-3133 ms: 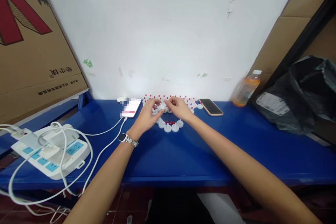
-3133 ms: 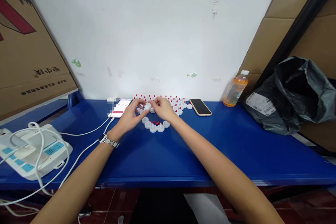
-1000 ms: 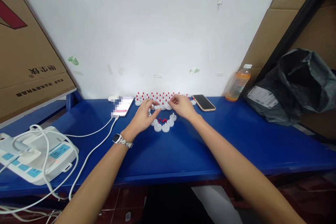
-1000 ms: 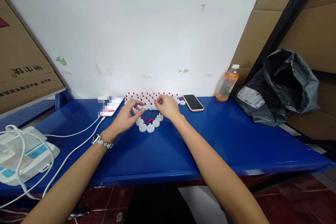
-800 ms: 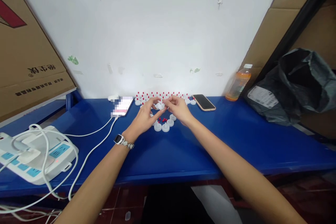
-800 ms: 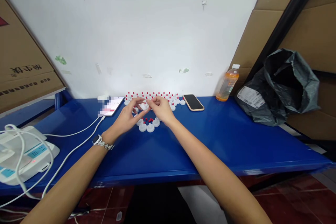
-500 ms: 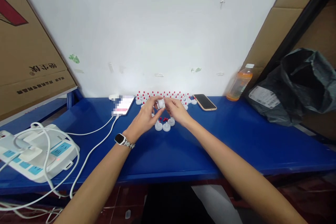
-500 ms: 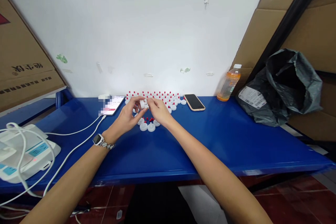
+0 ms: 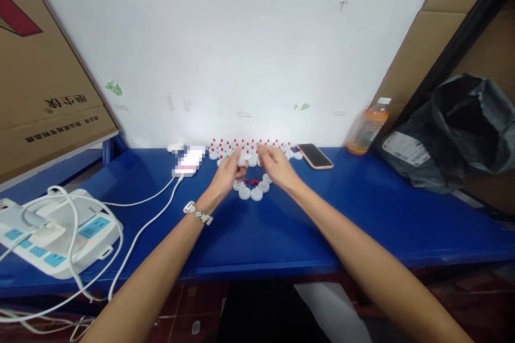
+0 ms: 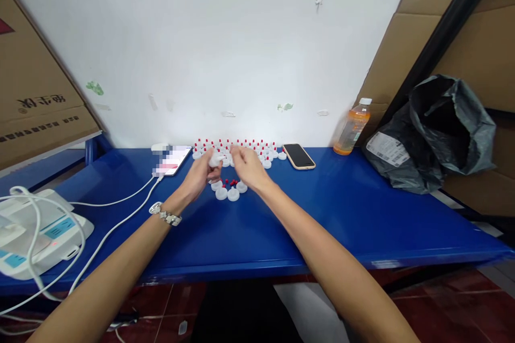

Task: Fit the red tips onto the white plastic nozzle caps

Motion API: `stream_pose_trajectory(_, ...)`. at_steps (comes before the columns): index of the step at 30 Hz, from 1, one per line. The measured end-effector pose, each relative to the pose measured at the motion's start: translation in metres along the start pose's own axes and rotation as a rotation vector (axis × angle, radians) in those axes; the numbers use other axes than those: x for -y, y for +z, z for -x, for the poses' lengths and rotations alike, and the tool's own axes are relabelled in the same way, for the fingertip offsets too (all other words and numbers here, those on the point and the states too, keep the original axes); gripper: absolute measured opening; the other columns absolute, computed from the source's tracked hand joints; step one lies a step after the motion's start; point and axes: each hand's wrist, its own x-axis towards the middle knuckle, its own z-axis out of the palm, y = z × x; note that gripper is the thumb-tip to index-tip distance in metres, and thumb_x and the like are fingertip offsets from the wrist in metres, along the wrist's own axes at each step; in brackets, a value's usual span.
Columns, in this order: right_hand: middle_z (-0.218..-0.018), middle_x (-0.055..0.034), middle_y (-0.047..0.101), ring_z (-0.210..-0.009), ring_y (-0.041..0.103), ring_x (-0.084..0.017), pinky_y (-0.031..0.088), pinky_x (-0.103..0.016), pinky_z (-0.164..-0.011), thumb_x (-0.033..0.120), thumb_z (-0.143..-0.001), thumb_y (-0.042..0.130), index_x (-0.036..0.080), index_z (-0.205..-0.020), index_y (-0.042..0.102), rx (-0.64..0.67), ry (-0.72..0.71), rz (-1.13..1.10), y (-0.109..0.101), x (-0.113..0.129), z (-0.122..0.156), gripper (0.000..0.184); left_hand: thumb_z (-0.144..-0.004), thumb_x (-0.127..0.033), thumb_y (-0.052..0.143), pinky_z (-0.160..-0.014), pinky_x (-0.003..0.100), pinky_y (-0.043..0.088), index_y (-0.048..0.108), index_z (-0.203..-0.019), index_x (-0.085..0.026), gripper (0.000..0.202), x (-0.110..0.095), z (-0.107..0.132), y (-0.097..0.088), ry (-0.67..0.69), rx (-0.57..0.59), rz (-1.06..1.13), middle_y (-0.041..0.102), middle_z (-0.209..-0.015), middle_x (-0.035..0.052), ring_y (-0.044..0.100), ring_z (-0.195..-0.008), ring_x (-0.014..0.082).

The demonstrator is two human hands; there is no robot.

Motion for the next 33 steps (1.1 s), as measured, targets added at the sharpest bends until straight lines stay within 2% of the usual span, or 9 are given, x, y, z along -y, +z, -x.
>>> stream_pose_trajectory(3, -0.057, 0.0026, 0.039, -0.056, 0.037, -0.012, 0.030, -0.026, -0.056, 0.050, -0.098, 0.035, 0.022, -0.063, 0.036, -0.039, -0.009, 0.146, -0.017, -0.007, -0.002, 0.045, -0.096, -0.063, 0.030, -0.048, 0.027, 0.034, 0.049, -0.071, -0.020, 0.053, 0.002, -0.001, -0.012, 0.028, -0.061, -0.054, 0.033, -0.052, -0.0046, 0.032, -0.046, 0.0107)
stream_pose_trajectory(7, -0.060, 0.0010, 0.053, -0.059, 0.046, -0.013, 0.032, -0.026, -0.061, 0.030, -0.090, 0.049, 0.019, -0.064, 0.051, 0.150, 0.008, 0.500, -0.026, -0.027, -0.005, 0.028, -0.091, -0.054, 0.053, -0.059, 0.026, 0.044, 0.059, -0.087, -0.019, 0.036, 0.004, 0.000, -0.016, 0.195, -0.067, -0.331, 0.058, -0.076, 0.0009, 0.053, -0.067, 0.0132)
stream_pose_trajectory(11, -0.069, -0.0012, 0.065, -0.066, 0.054, -0.015, 0.036, -0.028, -0.071, 0.026, -0.084, 0.056, 0.019, -0.075, 0.068, 0.206, 0.027, 0.684, -0.028, -0.039, -0.007, 0.016, -0.088, -0.046, 0.061, -0.069, 0.028, 0.049, 0.060, -0.107, -0.020, 0.033, 0.009, 0.000, -0.015, 0.245, -0.062, -0.457, 0.066, -0.101, 0.0056, 0.061, -0.087, 0.0170)
stream_pose_trajectory(14, -0.073, -0.0021, 0.067, -0.068, 0.056, -0.016, 0.038, -0.028, -0.071, 0.029, -0.088, 0.054, 0.019, -0.086, 0.071, 0.151, 0.047, 0.575, -0.028, -0.039, -0.007, 0.020, -0.086, -0.044, 0.063, -0.072, 0.030, 0.050, 0.061, -0.110, -0.020, 0.033, 0.011, 0.000, -0.017, 0.247, -0.058, -0.506, 0.067, -0.107, 0.0069, 0.062, -0.089, 0.0177)
stream_pose_trajectory(17, -0.073, -0.0021, 0.067, -0.066, 0.057, -0.015, 0.041, -0.026, -0.066, 0.038, -0.091, 0.052, 0.017, -0.095, 0.068, 0.101, 0.031, 0.308, -0.024, -0.035, -0.006, 0.027, -0.086, -0.044, 0.064, -0.071, 0.030, 0.050, 0.062, -0.109, -0.021, 0.033, 0.009, 0.002, -0.017, 0.259, -0.051, -0.545, 0.067, -0.107, 0.0060, 0.062, -0.085, 0.0171)
stream_pose_trajectory(20, -0.074, -0.0017, 0.066, -0.067, 0.059, -0.014, 0.044, -0.026, -0.065, 0.045, -0.088, 0.058, 0.017, -0.094, 0.064, 0.153, -0.004, 0.052, -0.014, -0.027, -0.004, 0.030, -0.086, -0.045, 0.065, -0.069, 0.030, 0.049, 0.061, -0.107, -0.022, 0.032, 0.006, 0.004, -0.015, 0.275, -0.046, -0.560, 0.068, -0.106, 0.0047, 0.061, -0.079, 0.0159)
stream_pose_trajectory(23, -0.081, -0.0037, 0.069, -0.072, 0.063, -0.015, 0.047, -0.026, -0.069, 0.042, -0.086, 0.060, 0.017, -0.089, 0.062, 0.182, -0.022, -0.090, -0.007, -0.020, -0.002, 0.025, -0.085, -0.045, 0.066, -0.068, 0.029, 0.048, 0.061, -0.105, -0.022, 0.031, 0.004, 0.005, -0.014, 0.283, -0.051, -0.564, 0.069, -0.105, 0.0040, 0.060, -0.078, 0.0155)
stream_pose_trajectory(28, -0.075, -0.0010, 0.065, -0.067, 0.056, -0.013, 0.043, -0.025, -0.064, 0.040, -0.086, 0.062, 0.018, -0.093, 0.064, 0.165, -0.072, 0.011, -0.007, -0.010, 0.001, 0.024, -0.085, -0.043, 0.066, -0.069, 0.029, 0.047, 0.062, -0.105, -0.022, 0.029, 0.003, 0.006, -0.013, 0.310, -0.068, -0.601, 0.069, -0.101, 0.0035, 0.061, -0.081, 0.0166)
stream_pose_trajectory(33, -0.076, -0.0011, 0.065, -0.067, 0.054, -0.012, 0.041, -0.025, -0.063, 0.038, -0.086, 0.061, 0.018, -0.087, 0.065, 0.107, -0.114, 0.042, -0.004, -0.008, 0.001, 0.021, -0.086, -0.044, 0.066, -0.072, 0.031, 0.047, 0.062, -0.105, -0.022, 0.029, 0.002, 0.006, -0.013, 0.331, -0.083, -0.637, 0.069, -0.102, 0.0038, 0.062, -0.084, 0.0178)
